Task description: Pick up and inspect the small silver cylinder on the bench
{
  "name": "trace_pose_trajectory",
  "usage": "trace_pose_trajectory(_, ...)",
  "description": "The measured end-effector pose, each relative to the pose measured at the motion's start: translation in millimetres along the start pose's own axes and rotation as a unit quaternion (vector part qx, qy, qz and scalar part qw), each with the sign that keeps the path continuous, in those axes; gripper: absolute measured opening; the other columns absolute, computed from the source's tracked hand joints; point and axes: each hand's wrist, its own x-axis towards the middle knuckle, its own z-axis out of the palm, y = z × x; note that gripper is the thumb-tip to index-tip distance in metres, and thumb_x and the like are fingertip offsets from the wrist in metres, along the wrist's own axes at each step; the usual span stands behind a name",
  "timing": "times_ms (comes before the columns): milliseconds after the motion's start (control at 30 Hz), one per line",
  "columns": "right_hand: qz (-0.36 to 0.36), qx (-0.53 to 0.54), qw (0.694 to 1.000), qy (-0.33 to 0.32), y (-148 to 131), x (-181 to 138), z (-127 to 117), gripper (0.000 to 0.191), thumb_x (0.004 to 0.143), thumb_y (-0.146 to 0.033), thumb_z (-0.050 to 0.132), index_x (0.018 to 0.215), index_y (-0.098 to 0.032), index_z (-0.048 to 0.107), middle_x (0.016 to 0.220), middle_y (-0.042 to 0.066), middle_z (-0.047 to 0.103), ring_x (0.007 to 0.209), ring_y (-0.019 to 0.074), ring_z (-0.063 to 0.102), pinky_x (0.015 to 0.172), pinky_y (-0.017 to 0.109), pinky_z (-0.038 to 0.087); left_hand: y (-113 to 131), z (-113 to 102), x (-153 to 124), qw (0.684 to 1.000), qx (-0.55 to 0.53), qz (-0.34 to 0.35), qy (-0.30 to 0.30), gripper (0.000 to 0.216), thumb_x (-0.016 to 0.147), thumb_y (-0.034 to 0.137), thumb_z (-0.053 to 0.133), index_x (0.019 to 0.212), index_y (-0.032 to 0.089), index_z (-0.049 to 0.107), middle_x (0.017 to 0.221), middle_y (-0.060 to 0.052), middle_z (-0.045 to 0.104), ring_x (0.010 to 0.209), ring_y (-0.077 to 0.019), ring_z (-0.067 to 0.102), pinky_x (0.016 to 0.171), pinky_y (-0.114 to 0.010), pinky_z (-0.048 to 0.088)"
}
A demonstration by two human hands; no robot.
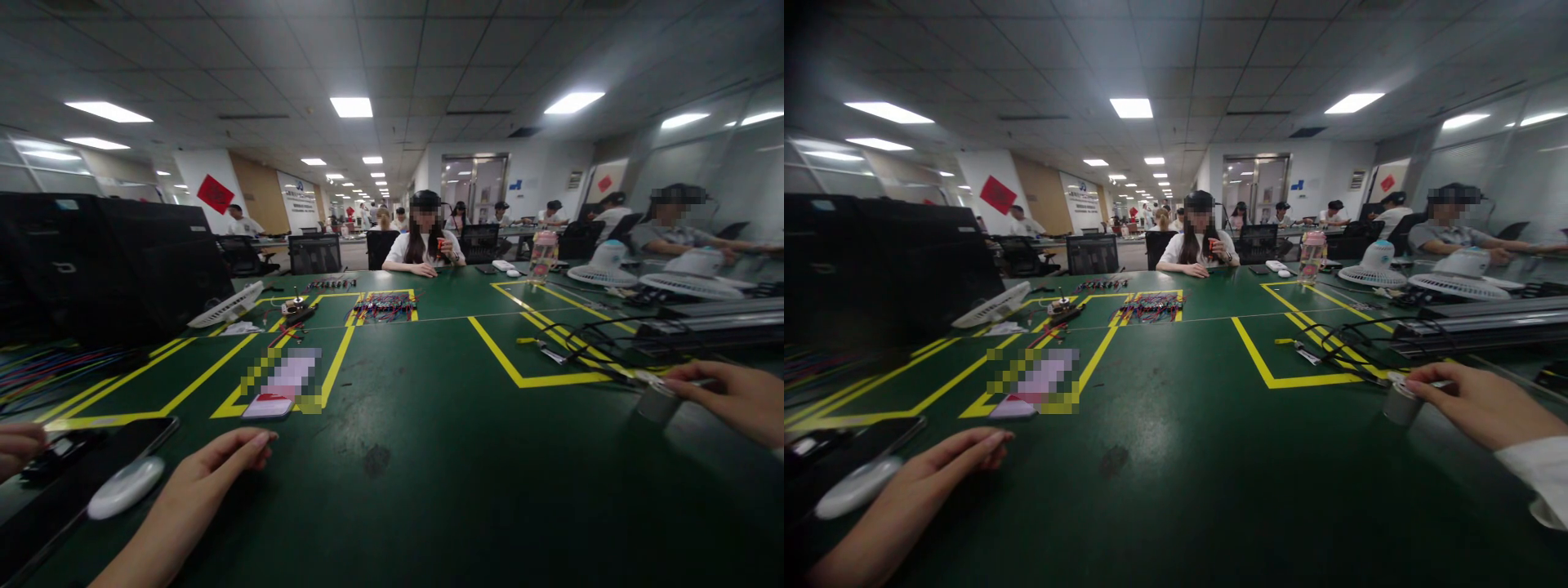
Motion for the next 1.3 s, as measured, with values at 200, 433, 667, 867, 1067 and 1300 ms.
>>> trace_pose_trajectory(200,0.029,0.028,0.999,-0.003,-6.5,-7.5,0.2,0.057,0.067,-0.061,0.06,0.106,-0.019,0.067,0.097,0.014,0.067,0.08,0.0247,0.062,0.073,0.036,0.043,0.8,1.6,-1.6,1.0,-0.019,-0.007,0.011,0.043,0.074,0.056,0.061,0.095,0.019,0.071,0.082,-0.004,0.073,0.085,-0.0261,0.067,0.083,-0.035,0.05)
trace_pose_trajectory(433,0.068,0.016,0.998,-0.011,-22.7,-13.8,-1.1,0.049,0.073,-0.057,0.054,0.104,-0.021,0.066,0.095,0.009,0.067,0.084,0.0242,0.061,0.08,0.035,0.043,3.0,2.2,-1.2,1.0,0.0,-0.005,-0.001,0.051,0.073,0.061,0.058,0.097,0.017,0.069,0.082,-0.005,0.072,0.087,-0.0274,0.066,0.086,-0.037,0.048)
trace_pose_trajectory(667,0.023,0.158,0.983,0.091,-21.3,-30.1,28.1,0.063,0.067,-0.054,0.066,0.119,-0.023,0.05,0.117,0.011,0.06,0.096,0.0203,0.061,0.082,0.033,0.047,7.9,1.6,-4.6,1.0,-0.019,-0.022,0.001,0.045,0.072,0.058,0.062,0.094,0.02,0.07,0.083,-0.003,0.073,0.088,-0.0277,0.066,0.087,-0.036,0.046)
trace_pose_trajectory(867,-0.01,0.118,0.984,0.132,-22.6,-45.8,56.4,0.055,0.067,-0.049,0.069,0.112,-0.021,0.053,0.114,0.016,0.059,0.089,0.0217,0.062,0.079,0.037,0.049,7.4,3.4,-4.7,0.999,-0.044,-0.02,0.014,0.035,0.071,0.054,0.066,0.087,0.023,0.073,0.076,0.0,0.073,0.084,-0.0267,0.066,0.084,-0.034,0.045)
trace_pose_trajectory(1067,-0.094,0.126,0.978,0.136,-52.7,-58.6,59.8,0.048,0.076,-0.048,0.064,0.115,-0.022,0.056,0.112,0.015,0.061,0.09,0.021,0.063,0.079,0.038,0.051,6.1,7.0,-5.3,0.998,-0.049,0.001,0.037,0.033,0.072,0.053,0.066,0.085,0.024,0.073,0.072,0.001,0.073,0.079,-0.0256,0.065,0.08,-0.033,0.046)
trace_pose_trajectory(1300,-0.464,0.184,0.856,0.134,-159.6,-100.2,108.1,0.034,0.082,-0.029,0.063,0.113,-0.023,0.054,0.118,0.007,0.059,0.111,0.0176,0.056,0.095,0.037,0.049,6.5,16.2,5.9,0.999,0.017,0.034,-0.012,0.038,0.076,0.057,0.061,0.089,0.023,0.072,0.074,-0.001,0.071,0.08,-0.026,0.065,0.074,-0.033,0.047)
